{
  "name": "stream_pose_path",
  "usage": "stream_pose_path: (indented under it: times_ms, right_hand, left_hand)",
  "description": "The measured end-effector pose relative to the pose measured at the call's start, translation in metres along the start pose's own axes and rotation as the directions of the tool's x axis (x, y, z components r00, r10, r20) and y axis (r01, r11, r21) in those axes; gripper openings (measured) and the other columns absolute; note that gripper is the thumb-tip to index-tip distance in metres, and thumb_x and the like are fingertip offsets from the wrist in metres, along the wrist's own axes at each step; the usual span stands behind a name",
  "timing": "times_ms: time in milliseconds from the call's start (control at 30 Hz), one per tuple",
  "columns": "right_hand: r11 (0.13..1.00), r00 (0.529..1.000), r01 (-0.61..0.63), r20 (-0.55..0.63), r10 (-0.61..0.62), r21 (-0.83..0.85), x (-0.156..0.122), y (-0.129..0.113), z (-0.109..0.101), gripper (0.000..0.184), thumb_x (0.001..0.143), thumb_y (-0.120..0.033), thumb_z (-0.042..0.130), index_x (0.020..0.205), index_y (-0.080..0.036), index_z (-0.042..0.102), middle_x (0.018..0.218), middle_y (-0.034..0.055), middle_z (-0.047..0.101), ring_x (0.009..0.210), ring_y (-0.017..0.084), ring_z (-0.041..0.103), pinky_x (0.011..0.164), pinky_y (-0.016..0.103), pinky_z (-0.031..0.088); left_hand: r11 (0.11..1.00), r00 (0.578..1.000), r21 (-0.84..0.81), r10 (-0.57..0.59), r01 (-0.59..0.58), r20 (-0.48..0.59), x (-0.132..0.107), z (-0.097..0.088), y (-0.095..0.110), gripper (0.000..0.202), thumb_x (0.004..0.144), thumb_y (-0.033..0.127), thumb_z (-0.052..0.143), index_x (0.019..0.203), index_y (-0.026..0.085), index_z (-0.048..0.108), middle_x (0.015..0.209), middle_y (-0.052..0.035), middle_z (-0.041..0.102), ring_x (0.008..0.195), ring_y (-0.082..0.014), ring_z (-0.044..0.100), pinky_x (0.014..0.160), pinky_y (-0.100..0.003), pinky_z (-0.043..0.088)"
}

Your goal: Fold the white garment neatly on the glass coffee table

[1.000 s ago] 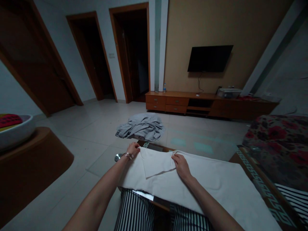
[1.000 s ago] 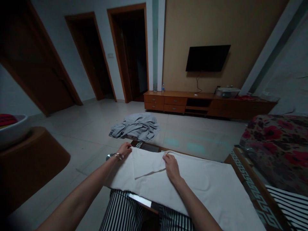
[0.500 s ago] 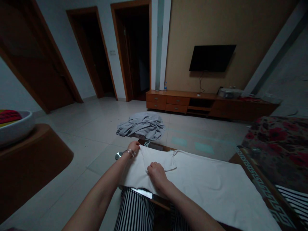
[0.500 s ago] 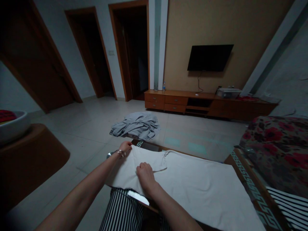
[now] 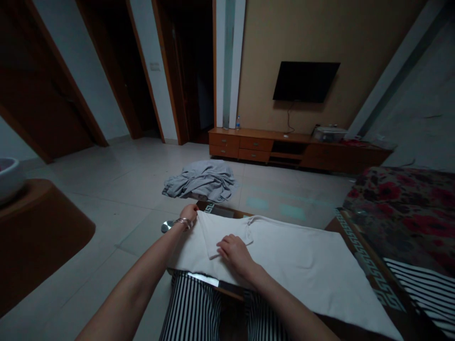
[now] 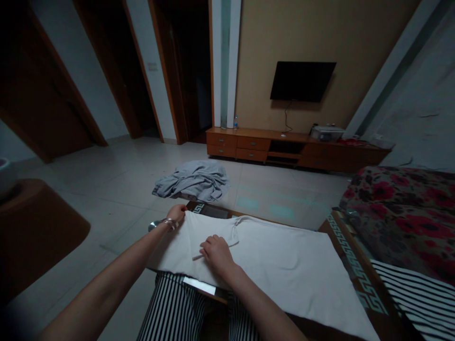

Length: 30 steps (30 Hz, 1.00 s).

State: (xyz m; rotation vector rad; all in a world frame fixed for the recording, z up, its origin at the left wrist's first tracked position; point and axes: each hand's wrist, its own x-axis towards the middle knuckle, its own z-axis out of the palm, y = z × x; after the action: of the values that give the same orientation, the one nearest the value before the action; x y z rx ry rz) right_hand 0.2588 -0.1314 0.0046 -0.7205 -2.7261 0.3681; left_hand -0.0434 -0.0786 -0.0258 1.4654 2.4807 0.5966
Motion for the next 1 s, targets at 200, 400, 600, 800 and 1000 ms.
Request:
stream_pose_path:
  times_ms: [200, 400, 600, 800, 1000]
  right_hand:
    - [0.934, 0.918, -0.356, -0.191, 0.348, -0.008, 0.0, 0.067, -0.028, 0.029, 0.089, -0.013, 0.044, 0.109, -0.018, 0.065, 0.108, 0.0091, 0.064, 0.104, 0.02, 0.053, 0.089, 0.028, 0.037]
    - [0.89, 0.879, -0.452, -0.144, 0.455, 0.052, 0.011, 0.097, -0.012, 0.034, 0.093, -0.02, 0.036, 0.11, -0.017, 0.066, 0.112, 0.0104, 0.065, 0.106, 0.021, 0.055, 0.09, 0.027, 0.036]
    - [0.886, 0.869, -0.465, -0.193, 0.456, -0.001, 0.009, 0.125, -0.006, 0.038, 0.092, -0.016, 0.035, 0.119, -0.019, 0.061, 0.126, 0.0089, 0.06, 0.117, 0.019, 0.049, 0.099, 0.028, 0.031]
    - [0.923, 0.888, -0.383, -0.26, 0.379, 0.035, 0.01, 0.118, -0.002, 0.036, 0.095, -0.021, 0.035, 0.122, -0.017, 0.059, 0.129, 0.0106, 0.057, 0.118, 0.021, 0.048, 0.101, 0.032, 0.032]
    - [0.949, 0.935, -0.299, -0.167, 0.313, 0.104, 0.018, 0.139, 0.002, 0.037, 0.095, -0.018, 0.037, 0.125, -0.018, 0.058, 0.138, 0.0077, 0.051, 0.128, 0.017, 0.042, 0.108, 0.033, 0.028]
  left_hand:
    - [0.992, 0.989, 0.103, 0.086, -0.074, -0.12, -0.022, -0.012, 0.024, 0.027, 0.081, 0.011, 0.047, 0.1, 0.013, 0.065, 0.108, -0.0119, 0.062, 0.105, -0.0227, 0.053, 0.088, -0.031, 0.04]
    - [0.846, 0.871, 0.267, 0.489, -0.461, -0.045, -0.075, 0.014, 0.067, 0.034, 0.092, 0.036, 0.044, 0.119, 0.022, 0.06, 0.132, -0.0096, 0.052, 0.125, -0.0266, 0.042, 0.101, -0.043, 0.035]
    - [0.848, 0.924, 0.374, 0.37, -0.376, 0.091, -0.097, 0.028, 0.058, 0.049, 0.092, 0.045, 0.043, 0.136, 0.023, 0.045, 0.149, -0.0117, 0.034, 0.137, -0.0337, 0.026, 0.102, -0.059, 0.029]
    - [0.864, 0.936, 0.363, 0.34, -0.349, 0.09, -0.092, 0.025, 0.043, 0.054, 0.093, 0.047, 0.038, 0.141, 0.022, 0.04, 0.153, -0.0109, 0.027, 0.141, -0.0313, 0.018, 0.106, -0.059, 0.024]
    - [0.877, 0.953, 0.374, 0.288, -0.301, 0.093, -0.085, 0.033, 0.039, 0.055, 0.093, 0.049, 0.034, 0.143, 0.026, 0.039, 0.154, -0.0073, 0.023, 0.143, -0.0304, 0.015, 0.108, -0.058, 0.022]
